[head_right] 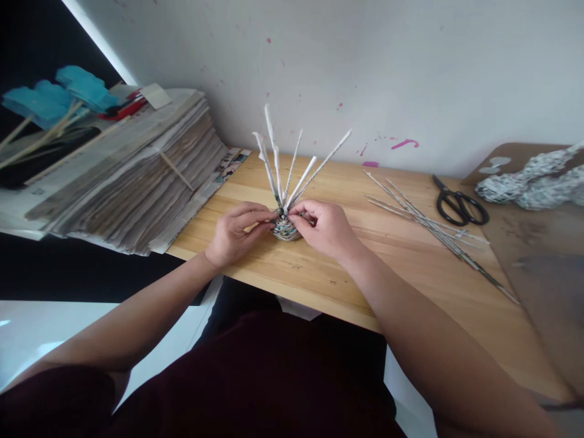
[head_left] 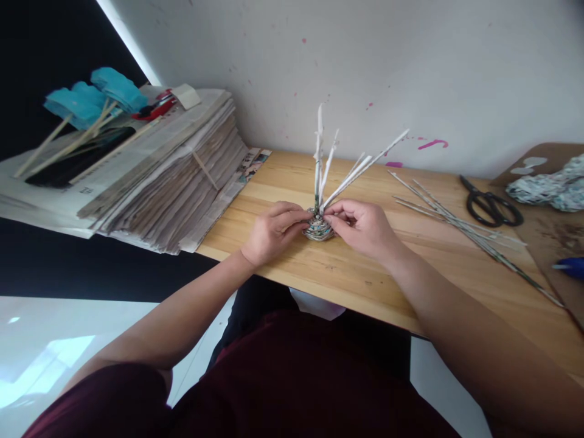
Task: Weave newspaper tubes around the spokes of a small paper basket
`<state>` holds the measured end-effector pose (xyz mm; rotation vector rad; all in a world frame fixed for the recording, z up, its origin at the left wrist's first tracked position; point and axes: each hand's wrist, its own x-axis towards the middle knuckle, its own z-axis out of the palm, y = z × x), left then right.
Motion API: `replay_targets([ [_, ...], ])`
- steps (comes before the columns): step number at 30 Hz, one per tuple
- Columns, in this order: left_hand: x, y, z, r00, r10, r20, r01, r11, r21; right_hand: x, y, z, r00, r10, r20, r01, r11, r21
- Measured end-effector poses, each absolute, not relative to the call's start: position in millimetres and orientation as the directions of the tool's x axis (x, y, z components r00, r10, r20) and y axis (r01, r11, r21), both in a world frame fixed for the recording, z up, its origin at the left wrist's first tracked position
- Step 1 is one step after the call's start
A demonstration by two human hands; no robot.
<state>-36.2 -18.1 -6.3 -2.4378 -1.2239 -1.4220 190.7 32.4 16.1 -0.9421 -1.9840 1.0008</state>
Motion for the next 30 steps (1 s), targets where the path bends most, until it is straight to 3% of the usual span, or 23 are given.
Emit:
replay_targets([
  [4,-37,-19,-2,0.374,0.515,0.771,0.673,-0.723,0.156,191,33,15,-0.487,0.832,0.266,0.283,0.439,-0.853],
  [12,-36,-11,4,0.429,0.54,0.724,0.66,-0.735,0.157,191,32,14,-0.474,0.835,0.28,0.297,0.451,-0.842],
  [16,-28,-19,16,0.427,0.646,0.632,0.742,-0.65,0.162,191,33,13,-0.466,0.834,0.296,0.308,0.467,-0.829],
  [21,-20,-29,32,0.428,0.798,0.425,0.879,-0.477,0.01,189,35,14,-0.456,0.837,0.303,0.267,0.453,-0.85],
  [25,-20,-20,38,0.409,0.848,0.338,0.861,-0.481,0.165,187,35,13,-0.459,0.83,0.317,0.267,0.47,-0.841],
  [27,-18,-14,42,0.336,0.906,0.258,0.885,-0.398,0.244,186,35,12,-0.449,0.829,0.333,0.294,0.489,-0.821],
  [30,-12,-8,50,0.243,0.957,0.158,0.927,-0.277,0.254,186,35,11,-0.45,0.821,0.351,0.327,0.517,-0.791],
])
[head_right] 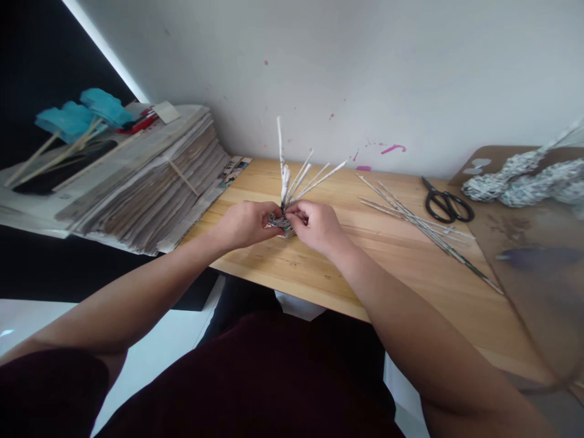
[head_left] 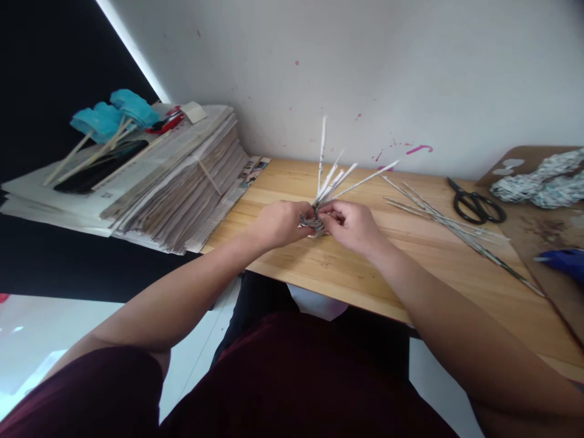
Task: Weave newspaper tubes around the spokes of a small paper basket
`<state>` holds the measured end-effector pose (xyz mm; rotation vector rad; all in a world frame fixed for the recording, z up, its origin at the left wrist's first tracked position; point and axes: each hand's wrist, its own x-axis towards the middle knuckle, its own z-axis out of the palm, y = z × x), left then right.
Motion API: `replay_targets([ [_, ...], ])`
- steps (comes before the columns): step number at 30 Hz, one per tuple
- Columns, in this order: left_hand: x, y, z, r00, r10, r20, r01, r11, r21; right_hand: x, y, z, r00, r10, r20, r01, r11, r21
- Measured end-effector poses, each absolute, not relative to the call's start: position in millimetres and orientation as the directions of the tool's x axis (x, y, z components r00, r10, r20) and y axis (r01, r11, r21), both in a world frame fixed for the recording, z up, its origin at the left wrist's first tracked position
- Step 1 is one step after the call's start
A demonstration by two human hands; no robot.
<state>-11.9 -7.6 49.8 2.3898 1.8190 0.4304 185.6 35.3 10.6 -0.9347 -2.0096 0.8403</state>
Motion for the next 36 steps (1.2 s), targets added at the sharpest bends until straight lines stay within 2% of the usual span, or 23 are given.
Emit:
replay_targets([
  [5,-5,-7,50,0.203,0.962,0.181,0.932,-0.247,0.266,186,36,8,-0.464,0.797,0.386,0.336,0.562,-0.756],
  [8,-7,-9,47,0.211,0.96,0.183,0.927,-0.256,0.274,186,37,6,-0.46,0.805,0.374,0.319,0.543,-0.777],
  [11,-10,-13,49,0.243,0.96,0.142,0.945,-0.267,0.189,186,38,6,-0.461,0.806,0.372,0.304,0.536,-0.787],
  [14,-10,-15,56,0.259,0.961,0.095,0.961,-0.267,0.079,186,38,8,-0.475,0.792,0.384,0.342,0.568,-0.749],
  [17,-7,-11,61,0.275,0.96,0.058,0.96,-0.278,0.046,187,38,10,-0.496,0.774,0.393,0.386,0.603,-0.699],
  [21,-6,-5,59,0.275,0.961,0.037,0.947,-0.277,0.164,186,38,9,-0.484,0.775,0.406,0.356,0.598,-0.718],
  [25,-10,-6,47,0.247,0.943,0.225,0.896,-0.311,0.318,186,40,5,-0.488,0.787,0.377,0.293,0.555,-0.778],
  [28,-13,-7,42,0.273,0.912,0.305,0.865,-0.372,0.338,187,41,4,-0.49,0.786,0.376,0.27,0.547,-0.792],
  [36,-17,2,48,0.348,0.913,0.214,0.845,-0.405,0.35,187,40,4,-0.502,0.792,0.348,0.298,0.536,-0.79],
])
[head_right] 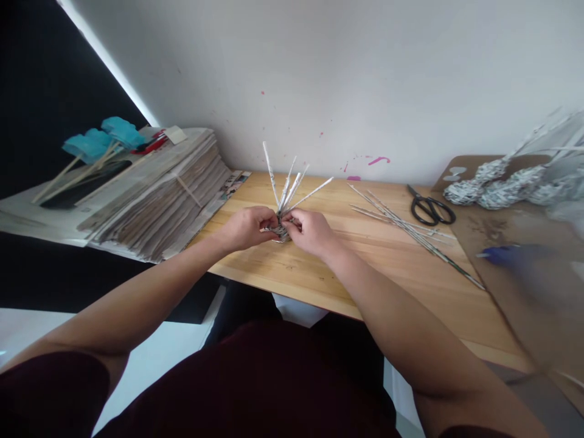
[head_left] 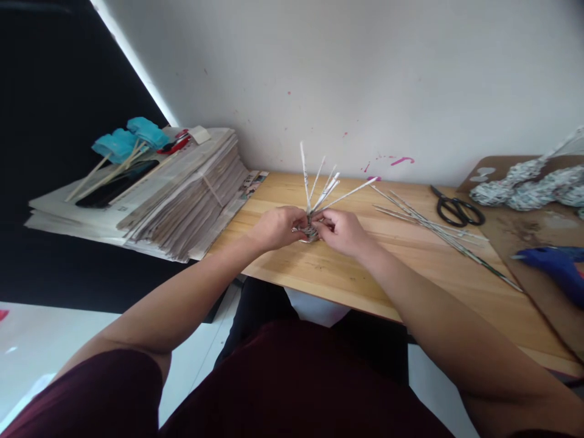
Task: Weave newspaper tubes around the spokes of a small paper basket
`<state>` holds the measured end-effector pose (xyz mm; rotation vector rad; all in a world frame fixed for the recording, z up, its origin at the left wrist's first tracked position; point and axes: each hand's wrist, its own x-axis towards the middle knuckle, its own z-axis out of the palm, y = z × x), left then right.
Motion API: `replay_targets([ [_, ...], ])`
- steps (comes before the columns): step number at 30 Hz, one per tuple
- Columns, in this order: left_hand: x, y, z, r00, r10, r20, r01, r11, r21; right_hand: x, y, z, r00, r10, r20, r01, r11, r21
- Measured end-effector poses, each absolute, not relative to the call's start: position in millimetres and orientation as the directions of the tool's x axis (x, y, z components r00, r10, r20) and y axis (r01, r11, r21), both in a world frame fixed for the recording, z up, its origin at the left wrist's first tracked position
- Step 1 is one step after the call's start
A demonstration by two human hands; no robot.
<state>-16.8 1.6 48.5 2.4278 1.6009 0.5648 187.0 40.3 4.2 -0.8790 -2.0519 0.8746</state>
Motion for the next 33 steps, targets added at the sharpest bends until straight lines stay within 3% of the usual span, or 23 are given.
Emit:
replay_targets([
  [6,-28,11,52,0.454,0.859,0.238,0.743,-0.512,0.431,188,41,5,-0.506,0.793,0.34,0.256,0.514,-0.819],
  [15,-29,25,69,0.604,0.788,0.117,0.727,-0.605,0.326,188,40,6,-0.506,0.798,0.326,0.259,0.502,-0.826],
  [20,-27,24,69,0.64,0.752,0.157,0.699,-0.654,0.289,188,42,4,-0.506,0.802,0.318,0.263,0.494,-0.829],
  [24,-28,18,61,0.632,0.734,0.248,0.699,-0.678,0.225,187,43,5,-0.492,0.813,0.311,0.296,0.492,-0.819],
  [30,-32,11,53,0.662,0.667,0.341,0.713,-0.701,-0.012,186,42,12,-0.513,0.796,0.321,0.317,0.523,-0.791],
  [33,-35,14,50,0.668,0.646,0.369,0.698,-0.716,-0.013,187,42,16,-0.52,0.787,0.332,0.349,0.551,-0.758],
])
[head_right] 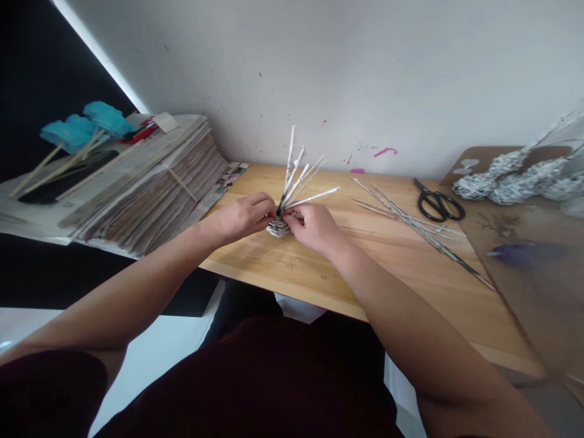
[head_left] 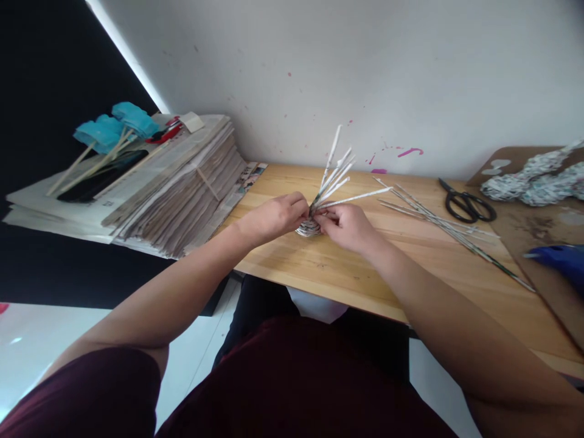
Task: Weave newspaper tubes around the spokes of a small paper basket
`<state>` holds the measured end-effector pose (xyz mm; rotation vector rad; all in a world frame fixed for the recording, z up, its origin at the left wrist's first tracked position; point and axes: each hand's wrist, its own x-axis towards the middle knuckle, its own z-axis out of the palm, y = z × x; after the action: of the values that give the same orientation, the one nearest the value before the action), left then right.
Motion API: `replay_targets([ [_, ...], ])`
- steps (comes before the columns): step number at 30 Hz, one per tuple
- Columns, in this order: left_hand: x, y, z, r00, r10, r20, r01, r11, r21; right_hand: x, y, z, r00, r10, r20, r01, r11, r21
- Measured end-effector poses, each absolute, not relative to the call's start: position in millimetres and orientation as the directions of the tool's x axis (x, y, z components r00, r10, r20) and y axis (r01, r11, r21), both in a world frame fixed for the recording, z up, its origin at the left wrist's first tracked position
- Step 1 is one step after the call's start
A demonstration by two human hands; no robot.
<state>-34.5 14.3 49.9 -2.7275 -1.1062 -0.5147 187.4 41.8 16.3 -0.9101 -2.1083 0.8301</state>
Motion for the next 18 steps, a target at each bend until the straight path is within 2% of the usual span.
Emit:
replay_targets([
  [4,-35,19,40,0.615,0.651,0.446,0.673,-0.727,0.133,188,43,16,-0.504,0.798,0.33,0.408,0.557,-0.724],
  [9,-35,14,18,0.313,0.755,0.577,0.608,-0.626,0.488,187,43,6,-0.483,0.816,0.318,0.329,0.505,-0.798],
  [11,-34,11,12,0.216,0.789,0.575,0.575,-0.578,0.578,187,42,3,-0.479,0.829,0.288,0.262,0.449,-0.854],
  [14,-31,7,7,0.172,0.835,0.522,0.497,-0.531,0.686,187,41,3,-0.481,0.844,0.236,0.181,0.359,-0.916],
  [18,-23,6,5,0.092,0.882,0.462,0.452,-0.451,0.77,187,41,4,-0.487,0.834,0.259,0.181,0.386,-0.904],
])
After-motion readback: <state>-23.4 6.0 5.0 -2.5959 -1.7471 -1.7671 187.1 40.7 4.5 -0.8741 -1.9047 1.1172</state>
